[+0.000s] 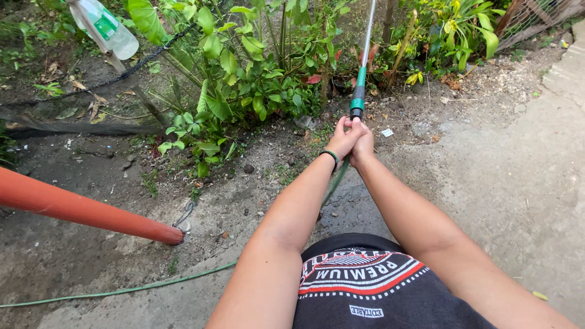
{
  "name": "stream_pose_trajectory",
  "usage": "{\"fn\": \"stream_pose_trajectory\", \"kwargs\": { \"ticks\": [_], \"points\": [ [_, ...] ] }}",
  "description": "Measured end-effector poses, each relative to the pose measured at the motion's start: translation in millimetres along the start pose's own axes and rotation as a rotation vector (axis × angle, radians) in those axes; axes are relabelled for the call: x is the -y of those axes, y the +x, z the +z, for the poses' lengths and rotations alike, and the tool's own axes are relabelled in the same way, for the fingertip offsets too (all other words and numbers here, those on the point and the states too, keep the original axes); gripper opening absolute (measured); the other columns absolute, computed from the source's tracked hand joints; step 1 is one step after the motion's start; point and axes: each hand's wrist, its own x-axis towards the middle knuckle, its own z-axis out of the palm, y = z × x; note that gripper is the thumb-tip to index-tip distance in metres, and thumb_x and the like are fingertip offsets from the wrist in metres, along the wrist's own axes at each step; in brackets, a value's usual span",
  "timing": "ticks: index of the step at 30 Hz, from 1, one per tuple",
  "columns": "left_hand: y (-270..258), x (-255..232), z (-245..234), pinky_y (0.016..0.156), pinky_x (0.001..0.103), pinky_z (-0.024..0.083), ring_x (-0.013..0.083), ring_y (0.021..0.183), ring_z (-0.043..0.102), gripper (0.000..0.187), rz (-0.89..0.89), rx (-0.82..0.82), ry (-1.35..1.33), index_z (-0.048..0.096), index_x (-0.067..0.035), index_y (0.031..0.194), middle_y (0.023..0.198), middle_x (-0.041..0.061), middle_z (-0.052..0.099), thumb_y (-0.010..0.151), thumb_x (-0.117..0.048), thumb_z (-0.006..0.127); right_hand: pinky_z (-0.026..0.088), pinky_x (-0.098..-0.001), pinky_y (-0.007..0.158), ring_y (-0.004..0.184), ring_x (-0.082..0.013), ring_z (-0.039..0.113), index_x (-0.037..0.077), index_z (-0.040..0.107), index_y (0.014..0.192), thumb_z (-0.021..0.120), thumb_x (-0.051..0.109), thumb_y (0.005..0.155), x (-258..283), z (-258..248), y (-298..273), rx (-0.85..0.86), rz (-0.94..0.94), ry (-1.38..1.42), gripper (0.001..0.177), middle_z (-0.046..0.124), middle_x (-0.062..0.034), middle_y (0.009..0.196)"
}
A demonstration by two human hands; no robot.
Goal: The person holds a green hose and sprays water on various leafy plants and the ground in an outdoor area.
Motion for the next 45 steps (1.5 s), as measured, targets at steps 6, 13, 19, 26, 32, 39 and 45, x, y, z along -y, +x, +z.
{"fn": "stream_pose_trajectory", "kwargs": {
  "ticks": [6,13,19,26,32,39,45],
  "points": [
    [-8.6,25.1,7.9,0.099,0.037,0.047,0.0252,0.112,0.063,0.089,0.066,-0.083,0.075,0.021,-0.014,0.161,0.125,0.016,0.063,0.088,-0.044,0.061,0.05,-0.0291,0.062,0.068,-0.0131,0.059,0.004,0.062,0.101,0.05,0.033,0.105,-0.6,4.4,-39.9,0.002,0.018,-0.062,0.032,0.062,-0.0019,0.081],
    [-31.7,32.2,16.1,0.097,0.037,0.048,0.0245,0.108,0.062,0.077,0.092,-0.033,0.018,0.022,-0.012,0.161,0.121,0.014,0.063,0.096,-0.038,0.053,0.049,-0.0304,0.062,0.071,-0.0136,0.058,0.005,0.062,0.103,0.049,0.03,0.107,-0.6,-2.5,-65.8,-0.035,0.026,-0.06,0.028,0.061,-0.0024,0.085],
    [-52.8,31.8,25.6,0.098,0.036,0.047,0.0244,0.112,0.063,0.075,0.081,-0.066,0.173,0.024,-0.012,0.16,0.127,0.012,0.063,0.097,-0.042,0.05,0.049,-0.0297,0.061,0.07,-0.0127,0.057,0.006,0.061,0.105,0.049,0.03,0.107,3.7,-13.5,-83.2,0.005,0.022,-0.045,0.027,0.061,-0.0012,0.085],
    [-37.0,45.1,62.1,0.103,0.038,0.047,0.0279,0.119,0.062,0.085,0.181,-0.011,0.095,0.013,-0.01,0.161,0.133,0.016,0.059,0.094,-0.041,0.055,0.049,-0.0287,0.063,0.072,-0.0108,0.056,0.006,0.061,0.106,0.051,0.029,0.107,35.7,-34.7,-90.5,0.036,-0.039,-0.041,0.026,0.059,0.0004,0.086],
    [-38.4,62.3,125.0,0.103,0.035,0.045,0.0249,0.12,0.061,0.084,0.188,-0.035,0.131,0.018,-0.009,0.161,0.135,0.015,0.059,0.094,-0.044,0.055,0.049,-0.0302,0.065,0.074,-0.0121,0.058,0.005,0.061,0.105,0.052,0.03,0.106,61.1,-98.1,-86.9,0.045,-0.025,0.008,0.026,0.06,-0.0006,0.087],
    [-68.1,84.8,191.2,0.099,0.036,0.047,0.0249,0.114,0.064,0.081,-0.025,-0.114,0.233,0.026,-0.011,0.159,0.127,0.014,0.067,0.09,-0.039,0.057,0.05,-0.0349,0.063,0.071,-0.0161,0.059,0.006,0.06,0.095,0.056,0.032,0.103,77.1,-173.5,-106.3,-0.041,0.139,0.06,0.027,0.063,-0.0032,0.084],
    [-88.4,104.6,193.0,0.098,0.037,0.046,0.0264,0.116,0.062,0.078,-0.085,-0.142,0.196,0.028,-0.009,0.157,0.127,0.016,0.065,0.088,-0.031,0.058,0.05,-0.0358,0.065,0.071,-0.0175,0.06,0.006,0.06,0.094,0.062,0.027,0.1,61.1,-190.7,-122.4,-0.038,0.254,0.129,0.021,0.064,-0.0037,0.083]
  ]
}}
